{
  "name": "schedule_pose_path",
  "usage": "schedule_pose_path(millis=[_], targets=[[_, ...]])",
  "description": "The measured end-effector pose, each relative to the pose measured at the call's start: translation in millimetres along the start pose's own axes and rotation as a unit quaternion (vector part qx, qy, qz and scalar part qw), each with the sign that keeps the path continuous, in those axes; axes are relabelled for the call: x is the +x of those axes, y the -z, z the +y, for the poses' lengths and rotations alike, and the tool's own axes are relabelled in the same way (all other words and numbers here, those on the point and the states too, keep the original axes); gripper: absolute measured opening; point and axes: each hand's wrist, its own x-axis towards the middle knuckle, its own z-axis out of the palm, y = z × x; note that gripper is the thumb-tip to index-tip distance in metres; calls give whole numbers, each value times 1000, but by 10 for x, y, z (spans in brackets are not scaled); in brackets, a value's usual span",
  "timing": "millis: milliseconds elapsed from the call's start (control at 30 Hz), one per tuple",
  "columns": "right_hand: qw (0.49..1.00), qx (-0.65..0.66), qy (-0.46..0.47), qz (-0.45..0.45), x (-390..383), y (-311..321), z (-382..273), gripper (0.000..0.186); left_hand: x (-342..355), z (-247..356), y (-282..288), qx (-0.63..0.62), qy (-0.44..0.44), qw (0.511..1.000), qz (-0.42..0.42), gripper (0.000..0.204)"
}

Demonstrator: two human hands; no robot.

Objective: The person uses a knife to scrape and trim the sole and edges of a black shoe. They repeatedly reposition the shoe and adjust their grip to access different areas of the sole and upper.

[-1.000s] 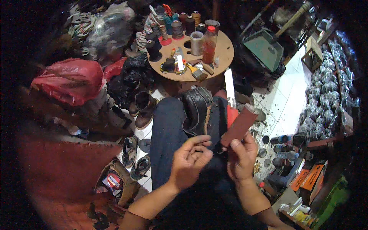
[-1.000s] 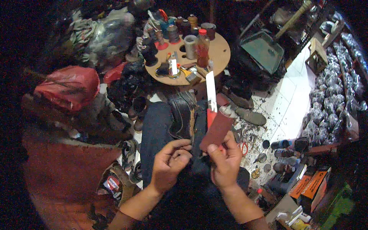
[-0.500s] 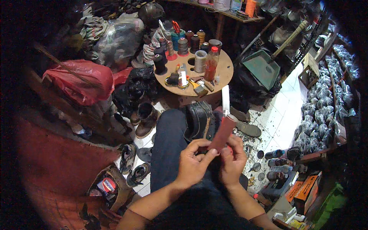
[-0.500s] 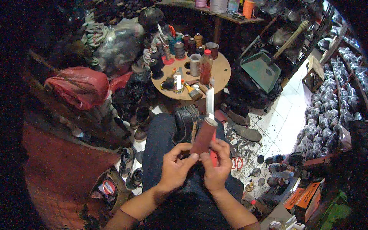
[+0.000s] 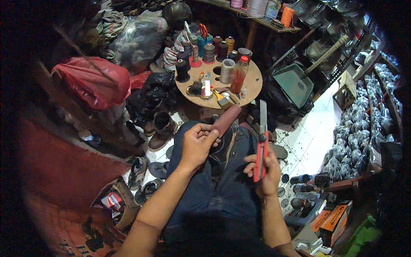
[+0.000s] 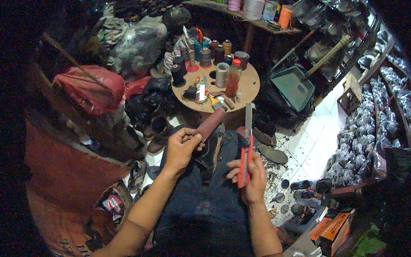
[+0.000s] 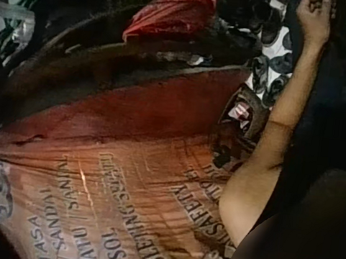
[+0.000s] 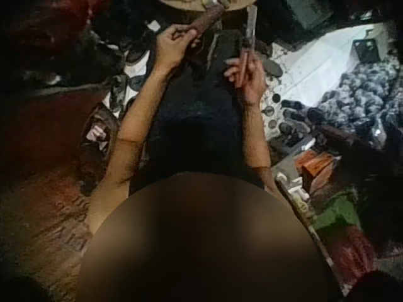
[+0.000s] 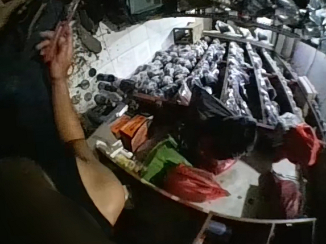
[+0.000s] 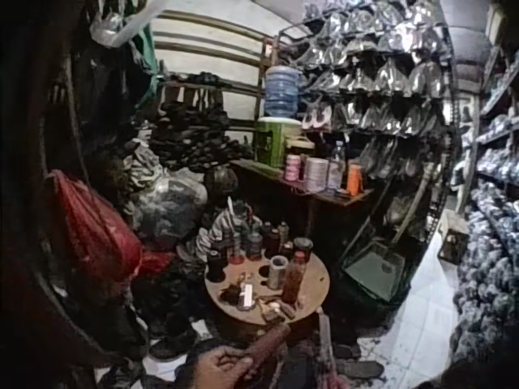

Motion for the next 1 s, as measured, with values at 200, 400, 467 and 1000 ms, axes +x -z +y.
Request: schedule_pose_path(millis=[200, 400, 467, 1000], targets=[[987, -144, -63, 33, 99, -171, 11, 34, 13, -135, 60, -32, 3, 999, -9, 19], [854, -469, 226, 31, 242, -408, 97, 32, 2, -171, 53, -16, -1, 1000, -9, 17], [832, -500, 239, 25, 265, -406, 140, 29, -13, -165, 45, -28, -4, 1000, -7, 16], [838, -480, 242, 97, 162, -17, 99, 28, -3, -102, 57, -45, 20, 999, 11, 16]])
